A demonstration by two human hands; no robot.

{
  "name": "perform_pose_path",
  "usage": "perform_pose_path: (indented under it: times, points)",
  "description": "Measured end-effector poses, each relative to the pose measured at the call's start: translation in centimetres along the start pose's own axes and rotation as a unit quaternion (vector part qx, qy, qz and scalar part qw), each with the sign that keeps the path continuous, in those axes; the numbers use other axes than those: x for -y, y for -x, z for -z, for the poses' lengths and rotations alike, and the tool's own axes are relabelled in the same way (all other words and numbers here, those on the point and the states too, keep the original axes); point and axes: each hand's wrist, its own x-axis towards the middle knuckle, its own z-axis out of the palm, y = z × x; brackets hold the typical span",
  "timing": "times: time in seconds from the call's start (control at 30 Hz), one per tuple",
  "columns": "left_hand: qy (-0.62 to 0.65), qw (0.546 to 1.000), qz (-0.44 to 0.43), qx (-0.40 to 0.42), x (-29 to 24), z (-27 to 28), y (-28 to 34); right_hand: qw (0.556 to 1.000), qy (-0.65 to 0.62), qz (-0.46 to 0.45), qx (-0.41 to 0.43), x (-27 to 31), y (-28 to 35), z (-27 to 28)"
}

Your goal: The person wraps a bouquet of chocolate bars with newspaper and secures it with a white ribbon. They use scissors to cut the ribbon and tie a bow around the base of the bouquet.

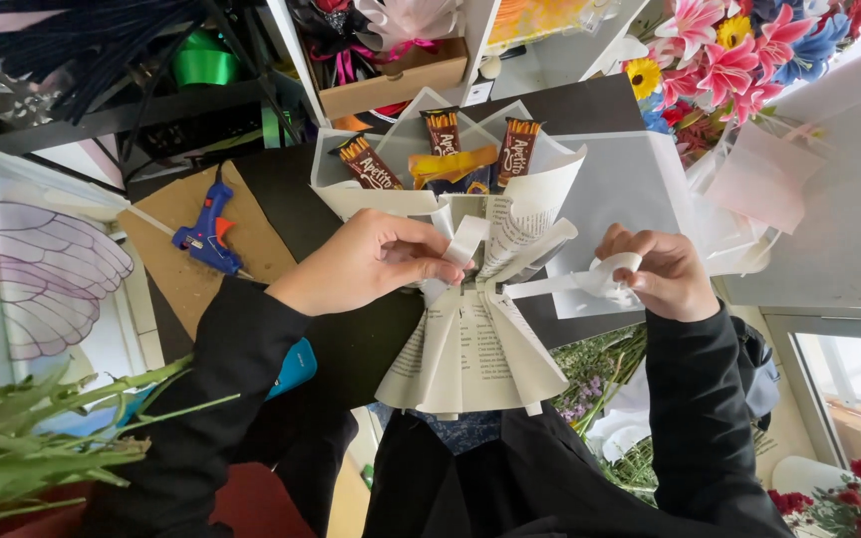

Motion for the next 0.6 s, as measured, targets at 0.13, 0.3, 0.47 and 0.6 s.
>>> perform_pose_path:
  times: [0.13,0.3,0.47,0.6]
  points:
    - [0.031,0.999,-0.004,-0.013,-0.7,0.6,0.2,0.999,-0.033,-0.007,-0.013,-0.9,2.3,2.5]
    - [0.081,0.996,-0.027,-0.017,-0.1,0.6,0.6,0.989,-0.139,0.001,-0.044,-4.5,7.7,9.5]
    - [0.082,0.995,-0.044,-0.021,-0.9,0.6,0.6,0.984,-0.175,0.014,-0.004,-2.0,6.2,8.5]
    - [0.060,0.996,-0.049,-0.032,-0.8,0.5,0.8,0.992,-0.082,0.061,-0.070,-2.0,6.6,8.7]
